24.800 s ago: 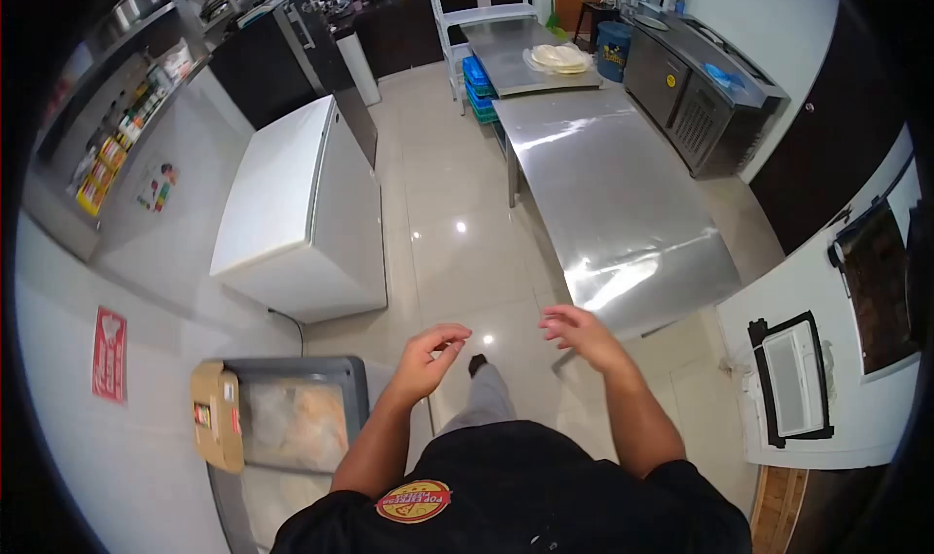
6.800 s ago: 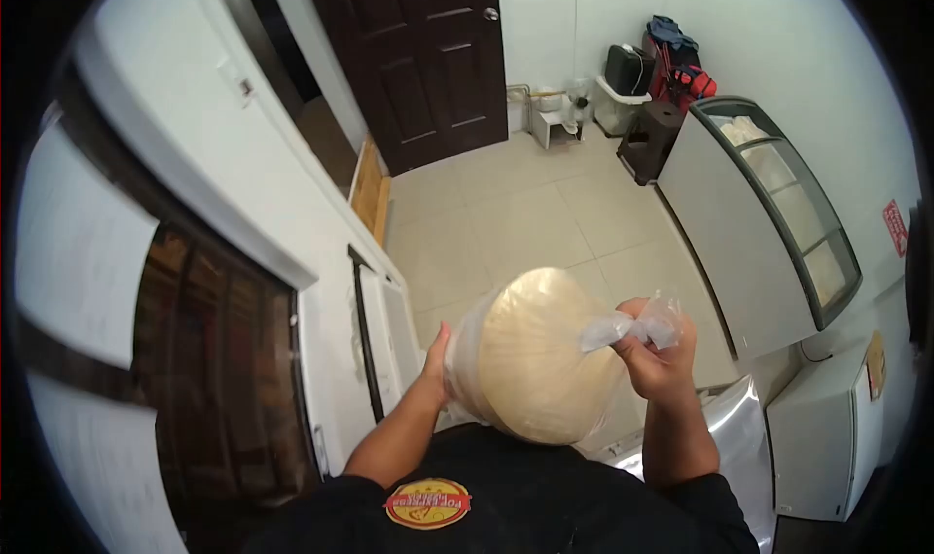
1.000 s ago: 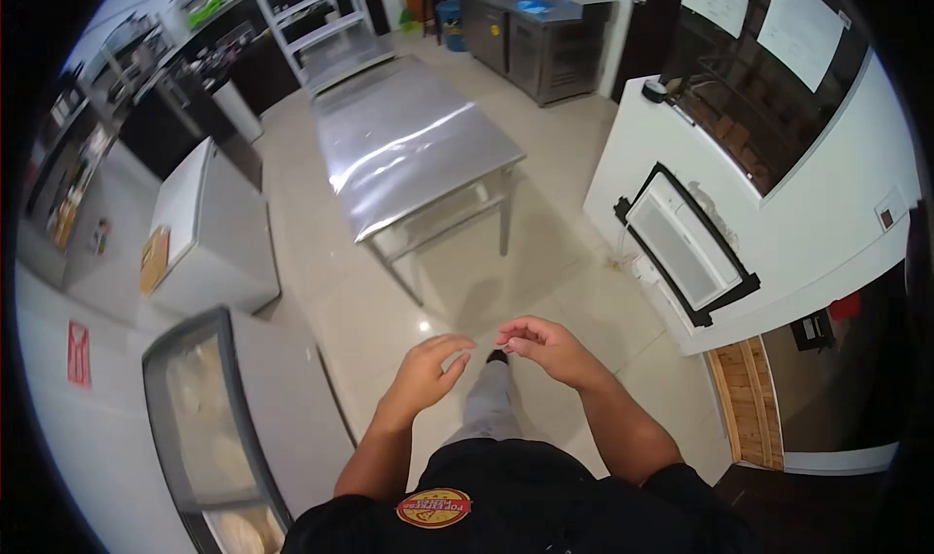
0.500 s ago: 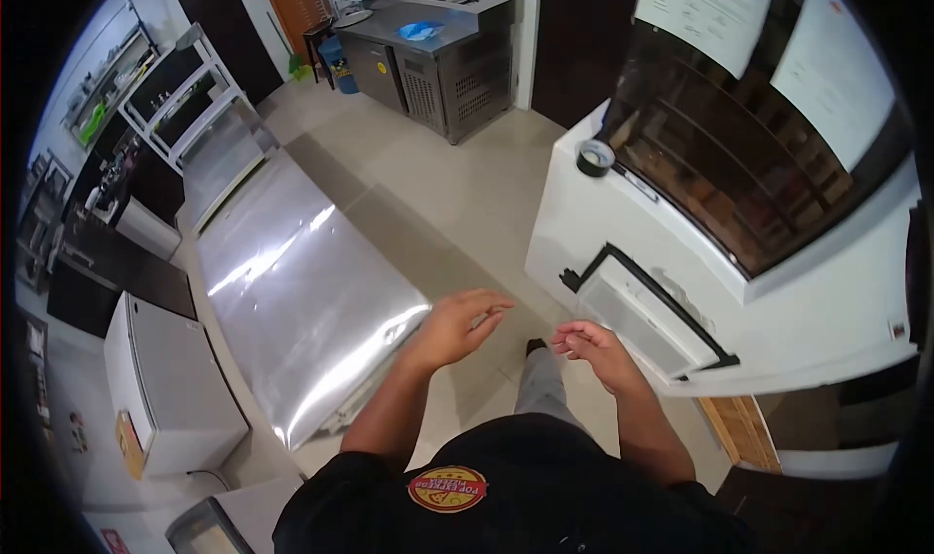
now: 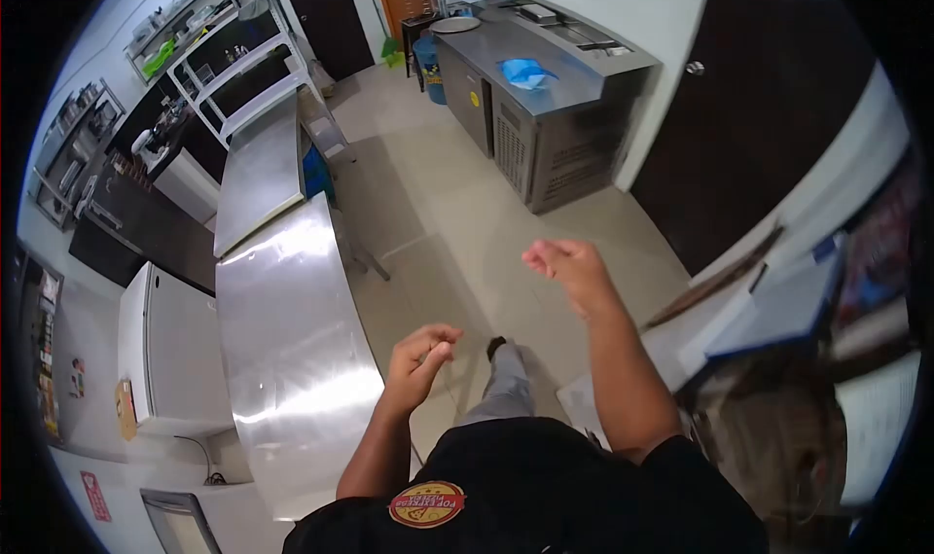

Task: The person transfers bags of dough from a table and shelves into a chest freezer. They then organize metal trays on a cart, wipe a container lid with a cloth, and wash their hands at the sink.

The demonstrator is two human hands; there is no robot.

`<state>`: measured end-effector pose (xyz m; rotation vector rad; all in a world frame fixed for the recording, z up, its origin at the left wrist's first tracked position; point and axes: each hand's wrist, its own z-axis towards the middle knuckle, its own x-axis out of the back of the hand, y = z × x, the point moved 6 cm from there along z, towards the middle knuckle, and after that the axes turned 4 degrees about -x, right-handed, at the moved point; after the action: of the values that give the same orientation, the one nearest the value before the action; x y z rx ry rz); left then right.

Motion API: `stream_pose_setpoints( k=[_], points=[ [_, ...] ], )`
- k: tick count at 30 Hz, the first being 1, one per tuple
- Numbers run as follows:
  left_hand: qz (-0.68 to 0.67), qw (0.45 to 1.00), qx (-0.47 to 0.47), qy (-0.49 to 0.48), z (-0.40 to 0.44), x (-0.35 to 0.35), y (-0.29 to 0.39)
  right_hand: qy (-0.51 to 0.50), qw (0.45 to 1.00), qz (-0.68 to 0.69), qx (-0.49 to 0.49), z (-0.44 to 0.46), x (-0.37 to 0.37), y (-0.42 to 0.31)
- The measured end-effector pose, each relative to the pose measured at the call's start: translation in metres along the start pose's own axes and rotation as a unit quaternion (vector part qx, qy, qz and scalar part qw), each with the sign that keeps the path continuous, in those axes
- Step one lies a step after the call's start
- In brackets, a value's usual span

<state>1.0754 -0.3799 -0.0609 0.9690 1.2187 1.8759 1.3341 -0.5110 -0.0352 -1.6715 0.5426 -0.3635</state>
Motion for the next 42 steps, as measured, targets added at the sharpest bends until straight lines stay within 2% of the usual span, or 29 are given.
stream_pose_setpoints(
  k=[2,4,7,8,10,16,18,20,23,24,27,28,30,31,34,36,39,41,42],
  points=[
    [-0.040,0.996,0.076,-0.009,0.050,0.020,-0.054,0.002,1.000,0.029,0.009,0.056,0.037,-0.001],
    [-0.031,0.997,0.075,-0.002,0.137,0.035,-0.058,-0.011,0.996,0.077,0.030,0.094,0.061,-0.009],
    [-0.031,0.995,0.096,0.020,0.252,0.043,-0.058,-0.034,0.999,-0.017,-0.007,0.144,0.098,0.007],
    [-0.008,0.998,0.059,-0.013,0.301,0.047,-0.054,-0.034,0.997,-0.067,-0.010,0.159,0.106,-0.001],
    [0.045,0.996,-0.016,-0.080,0.390,0.060,-0.055,-0.061,0.996,-0.067,0.009,0.193,0.111,-0.026],
    [0.075,0.985,-0.046,-0.149,0.589,0.094,-0.132,-0.073,0.995,0.029,0.058,0.376,0.133,-0.041],
    [0.090,0.984,-0.019,-0.154,0.635,0.121,-0.157,-0.127,0.992,-0.016,0.000,0.467,0.126,-0.043],
    [0.113,0.986,0.008,-0.121,0.681,0.158,-0.176,-0.176,0.983,-0.031,-0.036,0.557,0.116,-0.059],
    [0.151,0.986,0.041,-0.056,0.742,0.231,-0.198,-0.296,0.946,-0.123,0.037,0.708,0.087,-0.128],
    [0.163,0.985,0.054,-0.016,0.759,0.262,-0.211,-0.316,0.939,-0.130,0.039,0.760,0.078,-0.146],
    [0.185,0.975,0.093,0.081,0.788,0.342,-0.262,-0.368,0.902,-0.176,0.138,0.894,0.036,-0.189],
    [0.137,0.974,0.116,0.137,0.796,0.369,-0.286,-0.384,0.896,-0.178,0.138,0.934,0.022,-0.200],
    [0.037,0.959,0.159,0.233,0.811,0.419,-0.338,-0.356,0.905,-0.174,0.152,1.007,-0.001,-0.222],
    [0.034,0.957,0.163,0.237,0.824,0.440,-0.360,-0.338,0.912,-0.172,0.158,1.041,-0.013,-0.228],
    [-0.062,0.946,0.216,0.232,0.889,0.501,-0.417,-0.330,0.913,-0.215,0.104,1.134,-0.041,-0.208],
    [-0.080,0.949,0.204,0.227,0.948,0.533,-0.432,-0.328,0.911,-0.241,0.059,1.182,-0.035,-0.207],
    [-0.081,0.961,0.149,0.221,1.073,0.606,-0.442,-0.281,0.869,-0.366,0.182,1.276,-0.018,-0.254],
    [-0.070,0.966,0.170,0.180,1.140,0.645,-0.463,-0.197,0.916,-0.326,0.130,1.354,0.011,-0.269],
    [-0.065,0.968,0.182,0.161,1.165,0.662,-0.478,-0.202,0.916,-0.322,0.130,1.388,0.017,-0.277]
  ],
)
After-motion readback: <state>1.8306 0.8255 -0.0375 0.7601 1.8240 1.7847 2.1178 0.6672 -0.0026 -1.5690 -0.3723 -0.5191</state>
